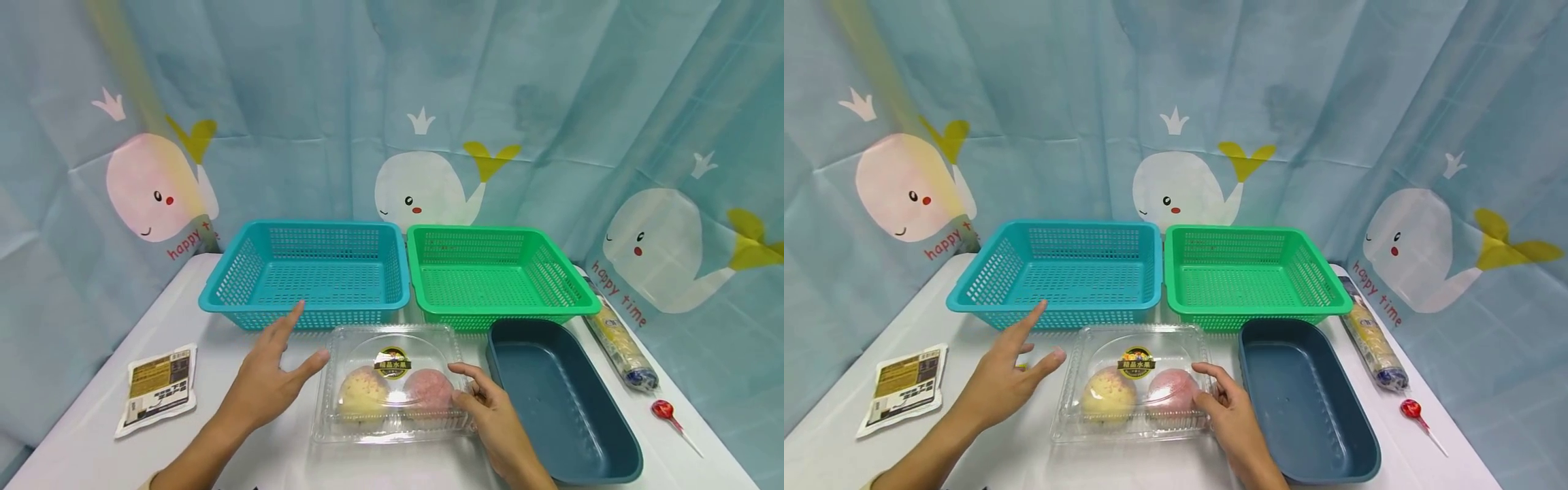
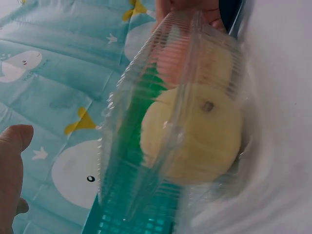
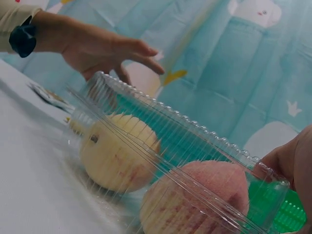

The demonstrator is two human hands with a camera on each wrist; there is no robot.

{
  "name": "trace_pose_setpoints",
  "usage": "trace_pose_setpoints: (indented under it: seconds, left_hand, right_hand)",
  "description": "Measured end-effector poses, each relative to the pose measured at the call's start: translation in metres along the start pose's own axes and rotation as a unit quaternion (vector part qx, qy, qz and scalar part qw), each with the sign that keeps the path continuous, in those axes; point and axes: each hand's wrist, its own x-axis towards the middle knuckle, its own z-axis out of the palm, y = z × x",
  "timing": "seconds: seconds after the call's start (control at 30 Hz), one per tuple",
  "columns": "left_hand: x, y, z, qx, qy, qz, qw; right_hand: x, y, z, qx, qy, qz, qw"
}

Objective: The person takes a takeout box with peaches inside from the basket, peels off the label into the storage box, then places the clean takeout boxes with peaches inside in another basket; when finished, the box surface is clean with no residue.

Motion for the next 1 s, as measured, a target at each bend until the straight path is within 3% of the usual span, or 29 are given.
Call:
trace_pose_setpoints:
  seconds: [0.37,0.7,0.87,1.0]
  left_hand:
    - [0.000,-0.001,0.028,-0.031,-0.056,-0.010,0.9979]
    - [-0.001,-0.003,0.041,-0.028,-0.078,-0.013,0.9965]
    - [-0.003,-0.003,0.043,-0.034,-0.088,-0.022,0.9953]
    - [-0.002,-0.003,0.045,-0.052,-0.094,-0.029,0.9938]
  right_hand:
    - [0.001,0.001,0.001,-0.006,0.004,-0.005,1.000]
    - [-0.002,-0.001,0.002,-0.019,0.007,-0.014,1.000]
    - [-0.011,-0.009,0.000,-0.093,-0.013,-0.006,0.996]
    - [-0.022,-0.018,-0.004,-0.200,-0.046,-0.034,0.978]
